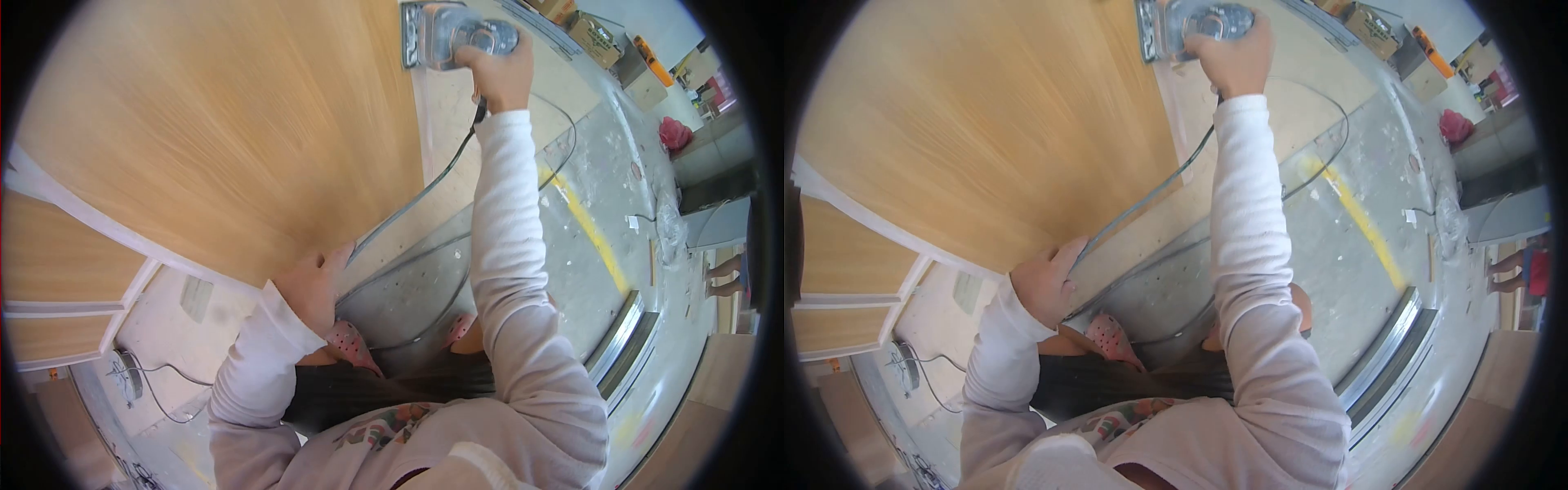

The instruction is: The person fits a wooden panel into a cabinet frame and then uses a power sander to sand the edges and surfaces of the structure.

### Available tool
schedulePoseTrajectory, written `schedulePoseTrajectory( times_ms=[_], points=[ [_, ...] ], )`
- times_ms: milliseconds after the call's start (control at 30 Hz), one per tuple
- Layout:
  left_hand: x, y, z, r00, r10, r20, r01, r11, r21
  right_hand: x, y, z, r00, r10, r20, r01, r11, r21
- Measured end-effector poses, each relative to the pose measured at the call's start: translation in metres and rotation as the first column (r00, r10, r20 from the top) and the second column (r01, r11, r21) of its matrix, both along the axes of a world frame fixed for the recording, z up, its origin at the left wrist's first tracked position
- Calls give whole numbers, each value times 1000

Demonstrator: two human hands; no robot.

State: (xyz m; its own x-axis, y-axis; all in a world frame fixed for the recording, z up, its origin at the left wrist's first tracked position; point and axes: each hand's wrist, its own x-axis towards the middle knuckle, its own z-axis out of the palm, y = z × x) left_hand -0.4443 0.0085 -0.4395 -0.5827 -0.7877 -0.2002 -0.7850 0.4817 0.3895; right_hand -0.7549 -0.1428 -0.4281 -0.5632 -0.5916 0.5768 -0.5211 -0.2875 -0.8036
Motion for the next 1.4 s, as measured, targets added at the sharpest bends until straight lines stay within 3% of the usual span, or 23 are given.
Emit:
schedulePoseTrajectory(
  times_ms=[67,133,267,333,367,433,500,600,667,767,833,1000,1067,1100,1233,1300,1400],
  points=[
    [3,-3,-6,999,-17,-28,17,1000,-21,11,2,35,999,22,-29,-22,1000,-12],
    [7,-13,-12,995,32,-99,-35,999,-28,27,4,74,943,255,216,-221,961,-168],
    [29,-40,-18,988,100,-120,-118,981,-153,28,-15,103,988,115,99,-97,980,-175],
    [54,-55,-23,918,269,-291,-337,917,-215,34,-9,110,995,98,27,-94,986,-138],
    [68,-60,-25,894,296,-335,-390,884,-259,32,-10,107,995,94,26,-89,985,-148],
    [93,-57,-29,851,319,-417,-465,828,-315,17,-13,82,975,10,-222,-38,992,-123],
    [119,-46,-41,823,347,-449,-516,788,-337,5,-14,51,969,-17,-248,-9,995,-102],
    [188,-25,-99,831,399,-388,-545,724,-422,-3,-4,11,966,-40,-255,32,999,-35],
    [215,0,-115,782,508,-361,-622,670,-405,-2,6,-3,969,-47,-242,49,999,1],
    [229,21,-126,674,618,-405,-738,566,-366,-1,14,-10,986,11,-164,1,997,73],
    [225,21,-117,479,721,-500,-877,419,-235,-1,10,-2,986,1,-166,9,998,64],
    [204,-18,-73,474,559,-680,-879,346,-328,-4,-8,37,976,-14,-219,18,1000,15],
    [197,-33,-56,470,444,-763,-881,295,-371,1,-11,66,982,85,-170,-84,996,13],
    [193,-39,-47,472,444,-761,-879,299,-371,-9,-27,65,960,-32,-278,20,999,-48],
    [184,-50,-14,488,421,-764,-871,281,-402,12,-25,138,949,-22,-315,34,999,32],
    [182,-55,-6,493,421,-762,-870,270,-413,17,-37,161,960,-89,-264,25,971,-239],
    [180,-62,0,443,371,-816,-889,302,-345,20,-39,188,953,4,-303,-67,978,-197]
  ],
)
